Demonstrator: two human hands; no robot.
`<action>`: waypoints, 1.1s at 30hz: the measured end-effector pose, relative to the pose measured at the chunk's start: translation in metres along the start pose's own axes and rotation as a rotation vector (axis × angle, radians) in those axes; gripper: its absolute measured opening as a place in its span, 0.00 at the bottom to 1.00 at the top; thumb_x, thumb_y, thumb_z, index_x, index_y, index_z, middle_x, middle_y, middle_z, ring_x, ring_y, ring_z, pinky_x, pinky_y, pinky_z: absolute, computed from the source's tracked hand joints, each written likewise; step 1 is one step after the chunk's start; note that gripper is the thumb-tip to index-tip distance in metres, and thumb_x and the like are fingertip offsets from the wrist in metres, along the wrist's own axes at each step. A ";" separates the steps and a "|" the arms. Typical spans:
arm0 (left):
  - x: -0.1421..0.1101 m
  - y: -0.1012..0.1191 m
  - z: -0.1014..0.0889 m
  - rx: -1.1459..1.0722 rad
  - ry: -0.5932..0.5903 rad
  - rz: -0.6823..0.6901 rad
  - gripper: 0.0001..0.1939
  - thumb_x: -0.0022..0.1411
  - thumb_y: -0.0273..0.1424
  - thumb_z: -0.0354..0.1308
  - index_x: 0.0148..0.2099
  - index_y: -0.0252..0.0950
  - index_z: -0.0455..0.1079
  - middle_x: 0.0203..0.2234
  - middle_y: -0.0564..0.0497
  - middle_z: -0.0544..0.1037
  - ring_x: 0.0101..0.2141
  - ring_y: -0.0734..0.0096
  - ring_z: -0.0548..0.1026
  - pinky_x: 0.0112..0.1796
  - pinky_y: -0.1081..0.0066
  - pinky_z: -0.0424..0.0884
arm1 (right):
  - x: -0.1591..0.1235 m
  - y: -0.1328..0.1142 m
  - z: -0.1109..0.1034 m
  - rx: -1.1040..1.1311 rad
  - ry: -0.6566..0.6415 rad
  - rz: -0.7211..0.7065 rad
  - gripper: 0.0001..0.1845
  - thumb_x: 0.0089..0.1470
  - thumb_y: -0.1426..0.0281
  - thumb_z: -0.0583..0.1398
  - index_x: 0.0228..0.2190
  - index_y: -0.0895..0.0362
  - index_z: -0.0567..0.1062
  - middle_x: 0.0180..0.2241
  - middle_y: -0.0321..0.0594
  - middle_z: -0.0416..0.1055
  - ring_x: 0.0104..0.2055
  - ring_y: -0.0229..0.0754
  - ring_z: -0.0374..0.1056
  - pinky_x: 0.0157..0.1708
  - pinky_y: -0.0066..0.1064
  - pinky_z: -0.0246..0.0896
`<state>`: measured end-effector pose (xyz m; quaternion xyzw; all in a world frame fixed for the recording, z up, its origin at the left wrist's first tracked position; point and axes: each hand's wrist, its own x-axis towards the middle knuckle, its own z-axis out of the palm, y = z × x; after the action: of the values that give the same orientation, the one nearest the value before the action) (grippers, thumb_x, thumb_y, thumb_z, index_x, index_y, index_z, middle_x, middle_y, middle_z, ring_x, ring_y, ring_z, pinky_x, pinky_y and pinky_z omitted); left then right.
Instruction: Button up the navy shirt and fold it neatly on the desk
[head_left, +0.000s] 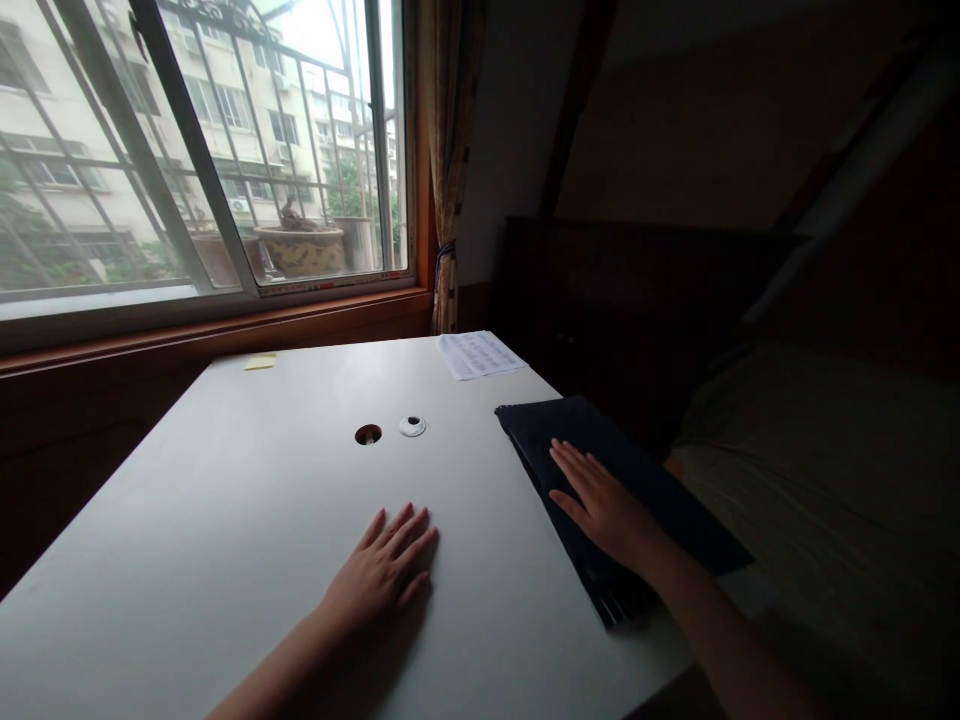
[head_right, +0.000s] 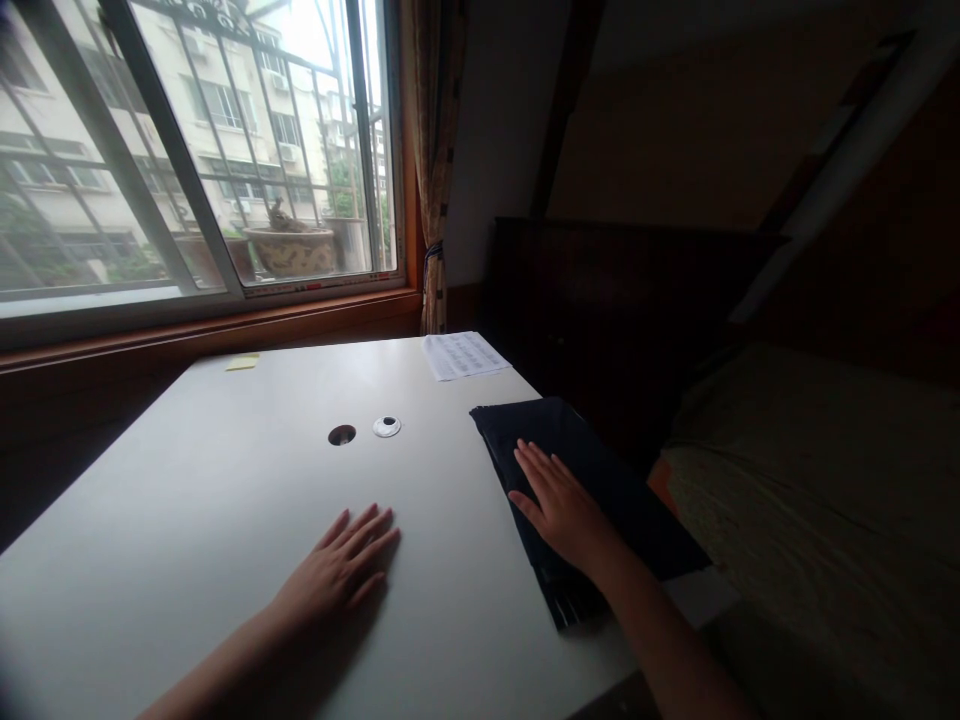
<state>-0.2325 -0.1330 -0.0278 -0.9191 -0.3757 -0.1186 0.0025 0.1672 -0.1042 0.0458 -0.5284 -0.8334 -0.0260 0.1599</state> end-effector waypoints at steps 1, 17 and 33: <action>0.000 0.000 0.000 0.002 0.000 0.001 0.29 0.74 0.46 0.43 0.73 0.50 0.44 0.70 0.51 0.53 0.68 0.55 0.53 0.66 0.48 0.49 | 0.007 0.002 0.005 -0.021 -0.018 0.001 0.35 0.67 0.53 0.48 0.69 0.52 0.49 0.70 0.44 0.48 0.71 0.52 0.45 0.68 0.53 0.44; 0.000 0.001 0.000 0.009 -0.006 0.005 0.30 0.74 0.45 0.44 0.73 0.50 0.42 0.70 0.51 0.51 0.68 0.55 0.53 0.66 0.47 0.49 | 0.013 -0.019 -0.005 0.323 -0.125 -0.063 0.27 0.68 0.55 0.48 0.65 0.46 0.61 0.67 0.36 0.57 0.68 0.47 0.53 0.67 0.45 0.51; -0.001 0.000 0.002 0.007 0.018 0.004 0.31 0.74 0.45 0.45 0.73 0.50 0.42 0.70 0.52 0.52 0.68 0.56 0.53 0.66 0.48 0.49 | 0.086 0.012 0.039 0.151 -0.306 -0.129 0.37 0.63 0.45 0.50 0.66 0.49 0.59 0.68 0.38 0.55 0.70 0.48 0.49 0.69 0.45 0.41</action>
<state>-0.2323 -0.1333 -0.0299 -0.9187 -0.3742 -0.1258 0.0093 0.1349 -0.0154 0.0323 -0.4583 -0.8797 0.1071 0.0684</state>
